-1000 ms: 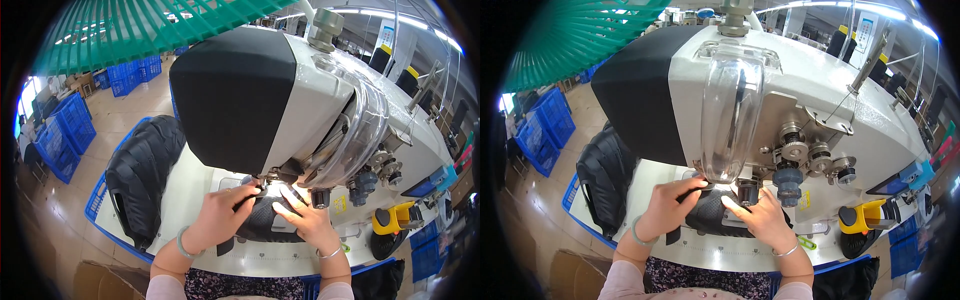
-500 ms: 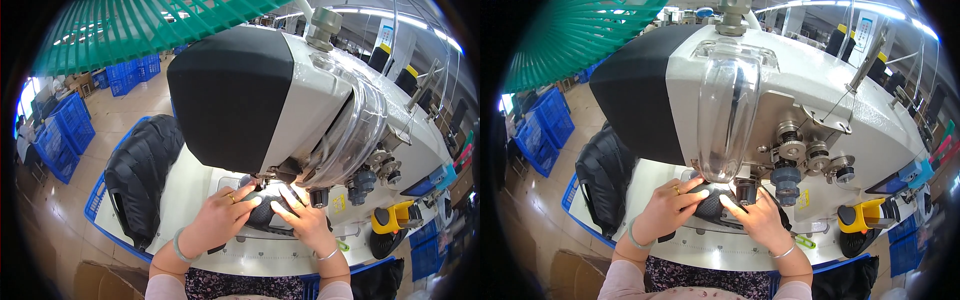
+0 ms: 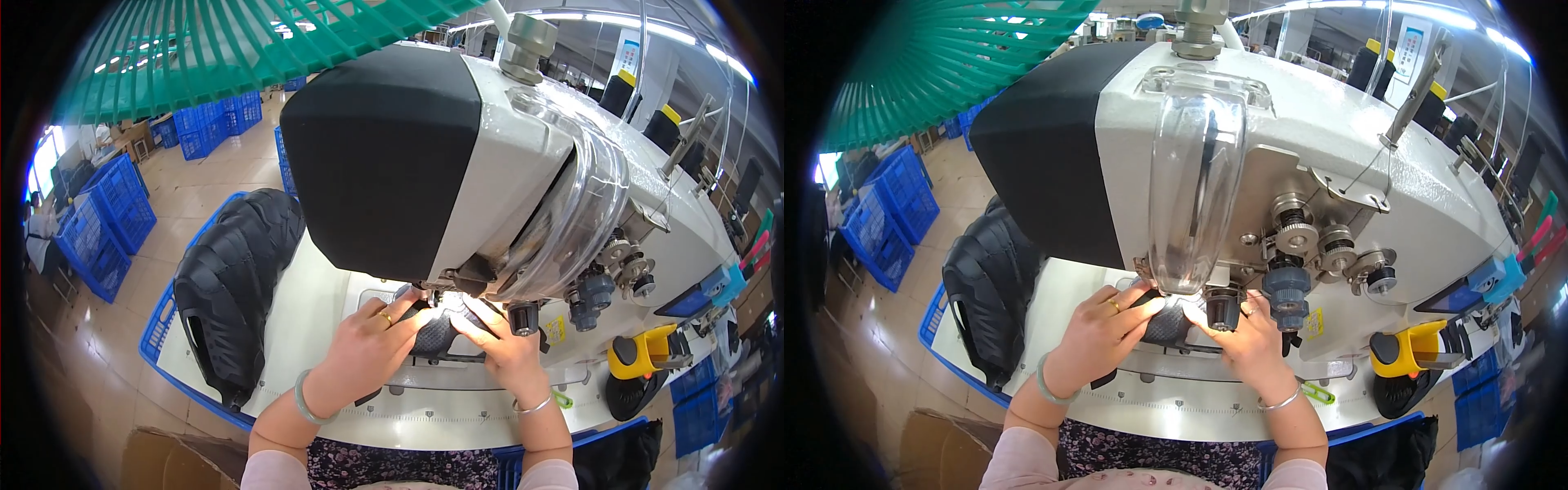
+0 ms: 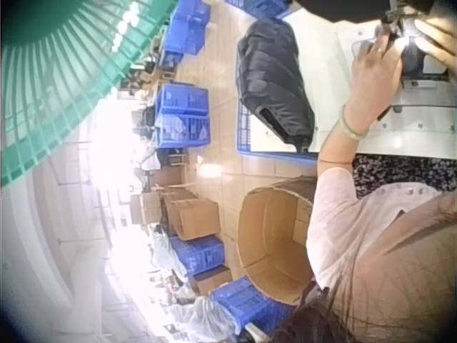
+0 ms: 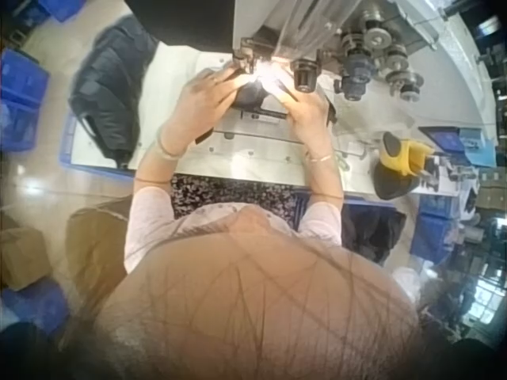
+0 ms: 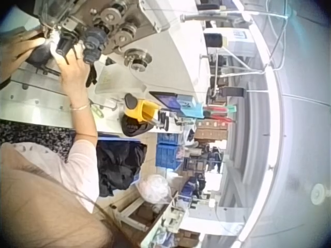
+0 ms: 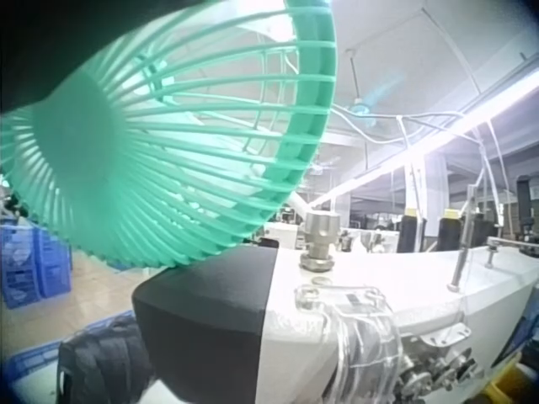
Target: Stitching components of a shoe upper using an industrial sewing machine.
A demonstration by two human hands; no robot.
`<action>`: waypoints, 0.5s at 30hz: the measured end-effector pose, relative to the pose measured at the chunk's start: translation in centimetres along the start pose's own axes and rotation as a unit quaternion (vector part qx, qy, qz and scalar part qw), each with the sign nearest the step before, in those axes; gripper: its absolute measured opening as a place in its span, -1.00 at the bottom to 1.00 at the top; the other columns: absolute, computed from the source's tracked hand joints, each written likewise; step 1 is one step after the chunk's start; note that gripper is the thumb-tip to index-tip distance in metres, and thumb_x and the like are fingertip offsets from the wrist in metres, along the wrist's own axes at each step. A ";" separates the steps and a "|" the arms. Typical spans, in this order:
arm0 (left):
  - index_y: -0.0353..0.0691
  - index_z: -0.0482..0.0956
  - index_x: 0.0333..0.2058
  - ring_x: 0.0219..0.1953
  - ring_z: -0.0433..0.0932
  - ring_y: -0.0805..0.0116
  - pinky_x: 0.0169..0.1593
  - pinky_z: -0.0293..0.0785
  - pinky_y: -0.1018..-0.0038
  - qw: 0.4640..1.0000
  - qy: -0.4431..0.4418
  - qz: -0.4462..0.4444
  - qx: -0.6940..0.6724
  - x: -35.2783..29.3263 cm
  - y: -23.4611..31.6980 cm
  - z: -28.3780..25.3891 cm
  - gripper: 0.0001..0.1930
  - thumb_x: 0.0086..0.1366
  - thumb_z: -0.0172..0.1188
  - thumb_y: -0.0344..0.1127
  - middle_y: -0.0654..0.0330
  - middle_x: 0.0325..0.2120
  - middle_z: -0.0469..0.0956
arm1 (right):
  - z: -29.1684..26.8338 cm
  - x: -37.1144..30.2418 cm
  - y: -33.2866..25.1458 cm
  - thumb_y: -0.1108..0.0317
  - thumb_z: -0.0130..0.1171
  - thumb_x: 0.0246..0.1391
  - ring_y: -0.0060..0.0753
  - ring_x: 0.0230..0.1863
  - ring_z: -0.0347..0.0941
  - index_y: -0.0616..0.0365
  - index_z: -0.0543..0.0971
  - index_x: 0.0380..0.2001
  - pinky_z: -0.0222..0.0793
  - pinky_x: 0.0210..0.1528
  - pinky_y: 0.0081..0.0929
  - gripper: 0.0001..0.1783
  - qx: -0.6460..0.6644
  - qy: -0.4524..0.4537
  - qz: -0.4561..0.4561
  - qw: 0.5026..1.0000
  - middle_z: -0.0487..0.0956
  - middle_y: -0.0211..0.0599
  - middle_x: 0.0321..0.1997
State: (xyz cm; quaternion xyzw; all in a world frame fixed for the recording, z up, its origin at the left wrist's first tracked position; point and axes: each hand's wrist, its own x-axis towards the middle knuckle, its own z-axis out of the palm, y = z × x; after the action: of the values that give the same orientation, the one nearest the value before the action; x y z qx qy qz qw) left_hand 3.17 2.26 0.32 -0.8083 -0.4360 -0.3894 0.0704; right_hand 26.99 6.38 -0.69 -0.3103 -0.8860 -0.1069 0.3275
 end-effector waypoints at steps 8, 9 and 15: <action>-0.15 0.60 -0.10 -0.28 0.56 0.12 -0.21 0.52 0.34 0.999 0.034 -0.026 -0.024 -0.2 0.8 0.2 -0.66 0.10 0.20 -0.45 0.02 -0.03 0.54 | 0.6 -0.5 -5.1 0.40 0.33 -0.09 -0.26 -0.43 0.42 0.15 0.51 0.09 0.35 -0.30 -0.42 -0.42 0.094 0.043 0.070 0.992 0.49 -0.35 -0.41; -0.15 0.60 -0.10 -0.28 0.56 0.12 -0.21 0.52 0.34 0.999 0.033 -0.026 -0.022 -0.2 0.7 -0.1 -0.66 0.10 0.20 -0.45 0.02 -0.03 0.54 | 1.4 -0.7 -4.6 0.34 0.35 -0.11 -0.30 -0.50 0.39 0.16 0.40 0.20 0.32 -0.35 -0.43 -0.28 0.086 0.031 0.057 0.994 0.46 -0.37 -0.49; -0.26 0.67 -0.25 -0.62 0.56 0.24 -0.46 0.49 0.47 0.985 -0.049 -0.115 -0.117 1.4 -0.5 -1.6 -0.78 0.09 0.20 -0.48 0.02 -0.43 0.63 | 2.0 -0.7 -3.2 0.35 0.34 -0.14 -0.37 -0.65 0.31 0.10 0.51 0.11 0.22 -0.54 -0.43 -0.36 0.050 0.013 0.019 0.999 0.33 -0.41 -0.67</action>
State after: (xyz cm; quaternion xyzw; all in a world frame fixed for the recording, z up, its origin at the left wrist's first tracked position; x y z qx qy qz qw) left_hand 2.36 2.78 2.29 -0.7738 -0.4800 -0.4032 -0.0911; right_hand 24.41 4.35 -2.62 -0.3086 -0.8798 -0.0608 0.3563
